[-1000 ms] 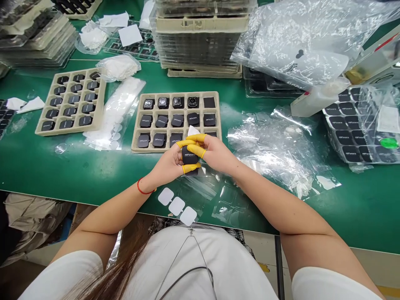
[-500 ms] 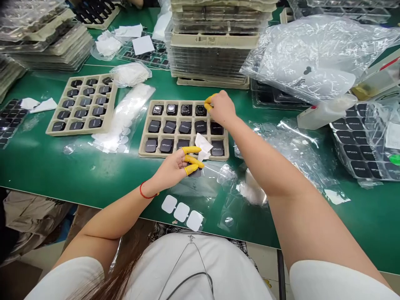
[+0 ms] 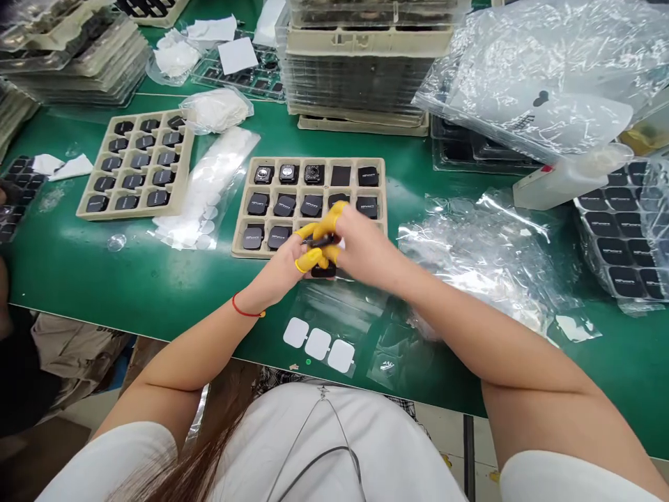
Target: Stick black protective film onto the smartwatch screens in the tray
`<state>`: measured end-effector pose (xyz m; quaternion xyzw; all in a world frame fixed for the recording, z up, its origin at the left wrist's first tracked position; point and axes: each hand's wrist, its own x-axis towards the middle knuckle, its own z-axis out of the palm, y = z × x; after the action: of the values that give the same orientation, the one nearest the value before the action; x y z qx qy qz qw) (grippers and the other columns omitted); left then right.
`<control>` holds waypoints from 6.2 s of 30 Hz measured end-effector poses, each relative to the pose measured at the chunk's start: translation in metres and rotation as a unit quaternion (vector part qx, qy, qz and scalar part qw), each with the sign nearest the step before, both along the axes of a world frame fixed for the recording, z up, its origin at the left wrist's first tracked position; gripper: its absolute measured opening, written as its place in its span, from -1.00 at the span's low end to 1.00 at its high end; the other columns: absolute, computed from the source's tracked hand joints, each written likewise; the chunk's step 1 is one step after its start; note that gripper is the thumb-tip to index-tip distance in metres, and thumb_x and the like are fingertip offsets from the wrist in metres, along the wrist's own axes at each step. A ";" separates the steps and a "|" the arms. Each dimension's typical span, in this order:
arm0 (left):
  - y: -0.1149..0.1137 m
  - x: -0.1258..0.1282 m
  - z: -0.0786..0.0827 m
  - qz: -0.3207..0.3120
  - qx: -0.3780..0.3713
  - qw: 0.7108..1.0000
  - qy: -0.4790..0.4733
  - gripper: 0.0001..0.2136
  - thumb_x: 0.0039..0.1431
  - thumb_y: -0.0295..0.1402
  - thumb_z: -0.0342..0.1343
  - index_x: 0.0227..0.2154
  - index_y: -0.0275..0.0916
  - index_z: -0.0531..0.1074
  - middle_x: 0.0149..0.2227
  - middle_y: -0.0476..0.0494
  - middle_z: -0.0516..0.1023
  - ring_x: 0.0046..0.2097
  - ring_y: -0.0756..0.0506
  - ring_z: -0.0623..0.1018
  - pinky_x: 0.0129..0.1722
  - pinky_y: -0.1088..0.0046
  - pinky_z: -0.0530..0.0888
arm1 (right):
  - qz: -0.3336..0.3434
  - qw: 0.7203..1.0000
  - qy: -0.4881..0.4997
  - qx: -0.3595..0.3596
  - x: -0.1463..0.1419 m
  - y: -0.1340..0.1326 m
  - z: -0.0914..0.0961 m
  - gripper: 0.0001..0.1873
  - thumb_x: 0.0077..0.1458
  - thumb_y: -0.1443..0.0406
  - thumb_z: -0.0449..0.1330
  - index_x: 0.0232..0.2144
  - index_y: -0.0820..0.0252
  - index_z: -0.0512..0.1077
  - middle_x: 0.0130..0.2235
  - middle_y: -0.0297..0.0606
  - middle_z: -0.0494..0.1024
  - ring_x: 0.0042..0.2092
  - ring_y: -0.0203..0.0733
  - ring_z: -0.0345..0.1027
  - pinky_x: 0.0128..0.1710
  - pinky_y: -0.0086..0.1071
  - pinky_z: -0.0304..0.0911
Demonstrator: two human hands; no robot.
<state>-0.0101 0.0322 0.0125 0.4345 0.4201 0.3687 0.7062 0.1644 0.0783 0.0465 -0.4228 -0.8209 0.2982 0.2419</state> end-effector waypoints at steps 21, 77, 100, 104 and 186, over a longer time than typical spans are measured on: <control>-0.019 0.014 -0.013 -0.138 0.162 0.971 0.105 -0.32 0.12 -0.31 0.23 0.24 -0.10 0.04 -0.03 -0.17 0.39 -0.13 -0.05 0.51 -0.17 0.40 0.56 | 0.003 0.997 0.071 -0.037 0.027 -0.059 -0.012 -0.88 0.12 0.33 0.17 -0.31 0.10 0.53 -0.19 -0.15 0.45 -0.10 -0.02 0.35 -0.05 -0.07 0.31; -0.009 0.001 0.012 0.054 0.001 0.998 -0.023 -0.49 0.11 -0.14 0.28 0.05 -0.12 0.23 0.09 -0.21 0.51 0.08 -0.22 0.58 -0.06 0.25 0.59 | -0.043 0.991 0.031 0.124 0.012 -0.055 -0.033 -0.88 0.18 0.38 0.17 -0.26 0.18 0.52 -0.15 -0.17 0.59 -0.09 0.01 0.43 -0.07 -0.10 0.34; -0.013 0.011 -0.004 -0.028 0.142 0.985 0.099 -0.50 0.00 -0.36 0.34 0.00 -0.17 0.30 -0.07 -0.11 0.55 -0.12 -0.06 0.60 -0.10 0.38 0.58 | -0.138 0.906 0.295 -0.269 0.026 -0.044 -0.002 -0.91 -0.01 0.25 0.34 -0.40 0.12 0.54 -0.32 -0.29 0.58 -0.26 -0.16 0.46 -0.14 -0.19 0.43; -0.018 0.012 -0.003 -0.037 0.146 0.983 0.104 -0.53 0.04 -0.37 0.31 0.01 -0.14 0.30 -0.07 -0.11 0.55 -0.14 -0.05 0.61 -0.11 0.37 0.59 | -0.142 0.900 0.287 -0.295 0.020 -0.047 -0.006 -0.91 -0.03 0.28 0.35 -0.40 0.13 0.54 -0.30 -0.27 0.60 -0.23 -0.15 0.47 -0.12 -0.18 0.43; -0.014 0.012 0.007 -0.069 0.038 0.992 0.097 -0.52 0.02 -0.34 0.33 -0.03 -0.17 0.27 -0.20 -0.05 0.41 -0.28 -0.02 0.54 -0.22 0.35 0.55 | -0.216 0.969 -0.101 -0.064 0.088 -0.018 -0.020 -0.84 0.18 0.30 0.11 -0.25 0.17 0.48 -0.22 -0.13 0.55 -0.19 -0.01 0.42 -0.17 -0.16 0.31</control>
<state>0.0020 0.0181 0.0192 0.5227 0.4412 0.2913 0.6688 0.2525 0.0600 0.0270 -0.6325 -0.7095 0.2467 0.1890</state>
